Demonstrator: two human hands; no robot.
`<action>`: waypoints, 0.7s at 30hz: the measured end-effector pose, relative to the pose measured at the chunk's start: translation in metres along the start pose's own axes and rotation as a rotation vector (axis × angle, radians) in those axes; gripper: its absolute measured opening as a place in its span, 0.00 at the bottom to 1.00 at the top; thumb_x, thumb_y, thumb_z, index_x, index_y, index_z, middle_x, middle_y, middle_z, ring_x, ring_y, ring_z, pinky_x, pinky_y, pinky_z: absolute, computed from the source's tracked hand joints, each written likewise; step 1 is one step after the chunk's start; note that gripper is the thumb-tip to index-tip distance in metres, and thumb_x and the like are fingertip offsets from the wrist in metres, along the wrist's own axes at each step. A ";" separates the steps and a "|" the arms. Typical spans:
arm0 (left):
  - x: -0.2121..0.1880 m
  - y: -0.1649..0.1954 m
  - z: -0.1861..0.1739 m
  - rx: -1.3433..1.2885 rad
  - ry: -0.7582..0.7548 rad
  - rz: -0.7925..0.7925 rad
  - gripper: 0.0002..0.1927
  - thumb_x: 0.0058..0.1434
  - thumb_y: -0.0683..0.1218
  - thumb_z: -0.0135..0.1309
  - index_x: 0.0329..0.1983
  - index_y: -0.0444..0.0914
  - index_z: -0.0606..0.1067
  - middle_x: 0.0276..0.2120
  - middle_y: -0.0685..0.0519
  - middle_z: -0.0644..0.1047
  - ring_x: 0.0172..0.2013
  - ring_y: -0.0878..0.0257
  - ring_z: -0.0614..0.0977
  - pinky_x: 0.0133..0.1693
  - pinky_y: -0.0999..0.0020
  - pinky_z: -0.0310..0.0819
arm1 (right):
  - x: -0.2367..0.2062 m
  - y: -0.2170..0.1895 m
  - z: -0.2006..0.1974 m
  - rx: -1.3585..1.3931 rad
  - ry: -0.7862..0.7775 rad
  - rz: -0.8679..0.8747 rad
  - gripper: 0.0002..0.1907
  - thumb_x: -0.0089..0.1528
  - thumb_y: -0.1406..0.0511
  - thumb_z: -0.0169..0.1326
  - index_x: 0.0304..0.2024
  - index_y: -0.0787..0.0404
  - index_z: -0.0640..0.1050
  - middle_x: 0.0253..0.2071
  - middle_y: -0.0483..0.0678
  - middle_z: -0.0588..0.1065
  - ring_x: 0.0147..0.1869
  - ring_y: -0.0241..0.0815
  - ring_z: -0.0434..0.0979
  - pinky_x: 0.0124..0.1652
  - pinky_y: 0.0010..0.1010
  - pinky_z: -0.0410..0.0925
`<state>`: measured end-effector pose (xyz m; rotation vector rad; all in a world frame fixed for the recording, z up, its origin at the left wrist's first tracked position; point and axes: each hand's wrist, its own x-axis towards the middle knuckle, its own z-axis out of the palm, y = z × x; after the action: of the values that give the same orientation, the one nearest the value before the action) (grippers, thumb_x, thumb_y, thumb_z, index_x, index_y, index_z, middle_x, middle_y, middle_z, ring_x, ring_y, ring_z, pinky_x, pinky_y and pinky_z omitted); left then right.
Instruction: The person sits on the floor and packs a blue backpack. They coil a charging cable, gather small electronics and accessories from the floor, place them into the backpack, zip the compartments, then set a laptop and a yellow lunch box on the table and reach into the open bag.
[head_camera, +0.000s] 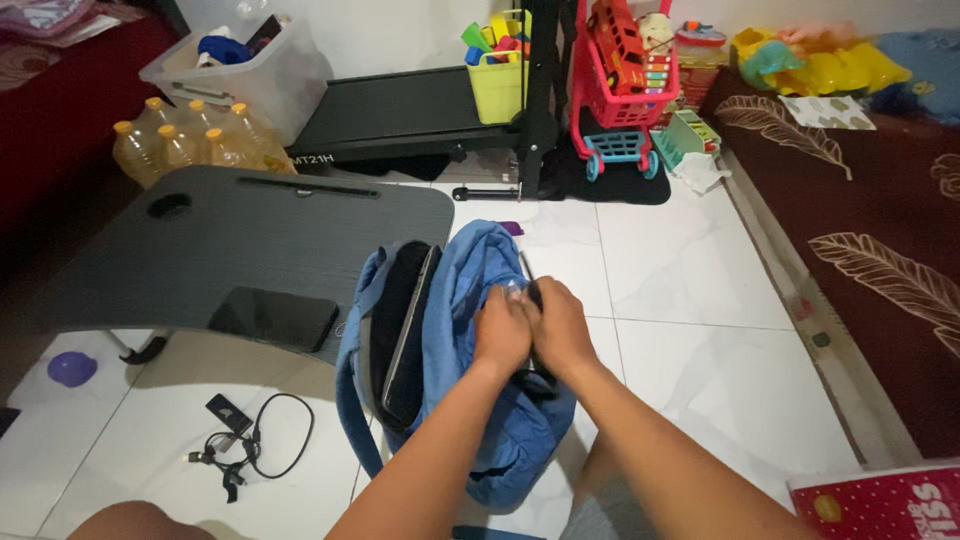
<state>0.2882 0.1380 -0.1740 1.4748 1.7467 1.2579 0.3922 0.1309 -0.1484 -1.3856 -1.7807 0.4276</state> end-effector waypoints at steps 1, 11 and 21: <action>0.000 0.000 0.000 -0.015 0.000 -0.005 0.14 0.68 0.47 0.44 0.47 0.32 0.73 0.41 0.29 0.79 0.47 0.31 0.79 0.48 0.41 0.71 | -0.002 -0.004 -0.001 0.052 0.050 -0.020 0.16 0.65 0.58 0.53 0.38 0.68 0.74 0.38 0.62 0.76 0.44 0.62 0.77 0.45 0.49 0.68; 0.001 -0.019 0.002 -0.134 0.018 -0.011 0.13 0.66 0.46 0.47 0.45 0.31 0.75 0.44 0.33 0.80 0.48 0.36 0.80 0.49 0.49 0.73 | 0.008 0.006 0.011 -0.151 0.097 -0.069 0.13 0.61 0.57 0.56 0.36 0.58 0.85 0.36 0.62 0.78 0.45 0.68 0.75 0.45 0.57 0.68; -0.006 -0.005 -0.009 -0.156 -0.048 -0.024 0.18 0.64 0.45 0.47 0.57 0.41 0.74 0.50 0.40 0.80 0.53 0.42 0.80 0.53 0.53 0.72 | 0.011 -0.003 -0.022 -0.507 -0.309 0.080 0.10 0.49 0.70 0.63 0.34 0.63 0.85 0.44 0.64 0.77 0.49 0.64 0.79 0.49 0.46 0.73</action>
<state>0.2798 0.1300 -0.1750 1.3801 1.5925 1.3040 0.4063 0.1354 -0.1290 -1.8209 -2.1923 0.2482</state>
